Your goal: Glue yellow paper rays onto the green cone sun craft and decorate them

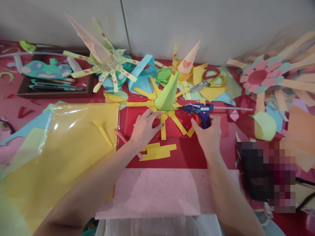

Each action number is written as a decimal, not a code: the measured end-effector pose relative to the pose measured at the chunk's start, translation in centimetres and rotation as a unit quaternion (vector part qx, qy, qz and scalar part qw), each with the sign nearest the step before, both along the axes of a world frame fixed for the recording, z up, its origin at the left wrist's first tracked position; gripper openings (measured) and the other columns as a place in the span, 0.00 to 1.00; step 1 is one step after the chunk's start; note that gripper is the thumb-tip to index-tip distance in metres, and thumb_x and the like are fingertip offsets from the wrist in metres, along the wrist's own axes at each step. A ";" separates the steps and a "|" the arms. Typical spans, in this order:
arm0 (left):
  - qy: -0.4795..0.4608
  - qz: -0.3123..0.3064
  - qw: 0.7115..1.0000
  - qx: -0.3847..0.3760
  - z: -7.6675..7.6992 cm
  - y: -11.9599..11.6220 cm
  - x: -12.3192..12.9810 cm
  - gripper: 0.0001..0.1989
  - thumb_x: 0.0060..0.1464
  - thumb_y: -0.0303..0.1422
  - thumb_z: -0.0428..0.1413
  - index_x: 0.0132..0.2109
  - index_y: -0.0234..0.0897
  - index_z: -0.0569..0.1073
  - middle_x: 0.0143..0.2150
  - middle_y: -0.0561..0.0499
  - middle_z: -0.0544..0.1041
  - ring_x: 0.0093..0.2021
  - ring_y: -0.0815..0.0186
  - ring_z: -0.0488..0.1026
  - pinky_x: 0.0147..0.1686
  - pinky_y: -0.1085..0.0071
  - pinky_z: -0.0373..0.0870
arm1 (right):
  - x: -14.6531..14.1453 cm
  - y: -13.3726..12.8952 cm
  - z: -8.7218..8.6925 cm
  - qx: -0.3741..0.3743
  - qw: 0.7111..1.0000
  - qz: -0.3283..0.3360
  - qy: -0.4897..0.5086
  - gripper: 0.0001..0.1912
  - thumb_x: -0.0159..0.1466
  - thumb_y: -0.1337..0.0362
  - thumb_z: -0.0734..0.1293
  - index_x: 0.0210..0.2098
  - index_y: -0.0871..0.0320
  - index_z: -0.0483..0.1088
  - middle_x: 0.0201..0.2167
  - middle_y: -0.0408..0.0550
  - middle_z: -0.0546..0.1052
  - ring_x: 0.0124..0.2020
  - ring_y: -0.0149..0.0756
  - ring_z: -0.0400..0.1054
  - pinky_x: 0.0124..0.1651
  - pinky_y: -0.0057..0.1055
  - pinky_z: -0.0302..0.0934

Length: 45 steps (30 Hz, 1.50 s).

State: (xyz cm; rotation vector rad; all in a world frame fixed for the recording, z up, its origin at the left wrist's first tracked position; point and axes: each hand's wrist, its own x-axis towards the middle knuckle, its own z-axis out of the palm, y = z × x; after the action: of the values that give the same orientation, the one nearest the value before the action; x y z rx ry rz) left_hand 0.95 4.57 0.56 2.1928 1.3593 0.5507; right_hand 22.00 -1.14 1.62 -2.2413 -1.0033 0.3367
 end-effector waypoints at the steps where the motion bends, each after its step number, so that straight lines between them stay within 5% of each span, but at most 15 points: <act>1: 0.001 0.004 1.000 0.004 -0.1 0.0 0.0 0.17 0.54 0.31 0.59 0.51 0.41 0.71 0.42 0.51 0.70 0.37 0.66 0.70 0.43 0.63 0.67 | 0.0 0.0 0.0 -0.001 1.000 0.000 0.001 0.24 0.48 0.49 0.69 0.36 0.54 0.59 0.29 0.43 0.67 0.29 0.35 0.61 0.35 0.35 0.58; 10: 0.027 -0.029 0.998 0.050 0.5 -0.6 0.2 0.14 0.57 0.33 0.57 0.50 0.37 0.69 0.50 0.47 0.72 0.48 0.59 0.69 0.50 0.59 0.66 | -0.1 0.1 0.2 -0.005 1.000 -0.003 0.004 0.24 0.47 0.49 0.69 0.35 0.54 0.58 0.28 0.42 0.67 0.28 0.34 0.60 0.34 0.34 0.58; 19: 0.056 -0.018 0.998 0.012 0.6 -0.7 0.3 0.17 0.57 0.34 0.56 0.53 0.42 0.66 0.50 0.49 0.75 0.54 0.58 0.68 0.53 0.57 0.63 | 0.0 0.0 -0.1 -0.004 1.000 0.005 0.000 0.24 0.48 0.48 0.69 0.37 0.54 0.58 0.29 0.43 0.69 0.28 0.34 0.61 0.34 0.34 0.58; 45: 0.049 -0.035 0.998 -0.001 0.5 -0.5 0.3 0.16 0.58 0.33 0.55 0.53 0.42 0.66 0.50 0.48 0.74 0.55 0.58 0.66 0.52 0.58 0.62 | -0.1 0.0 0.1 -0.013 1.000 0.002 0.009 0.25 0.47 0.48 0.69 0.37 0.54 0.59 0.30 0.44 0.69 0.29 0.36 0.62 0.35 0.35 0.58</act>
State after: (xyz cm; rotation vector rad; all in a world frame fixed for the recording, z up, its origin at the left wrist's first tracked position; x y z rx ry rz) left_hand 1.22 4.11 1.01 2.2828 1.3250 0.4223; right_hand 21.91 -1.10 1.69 -2.2566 -1.0008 0.3727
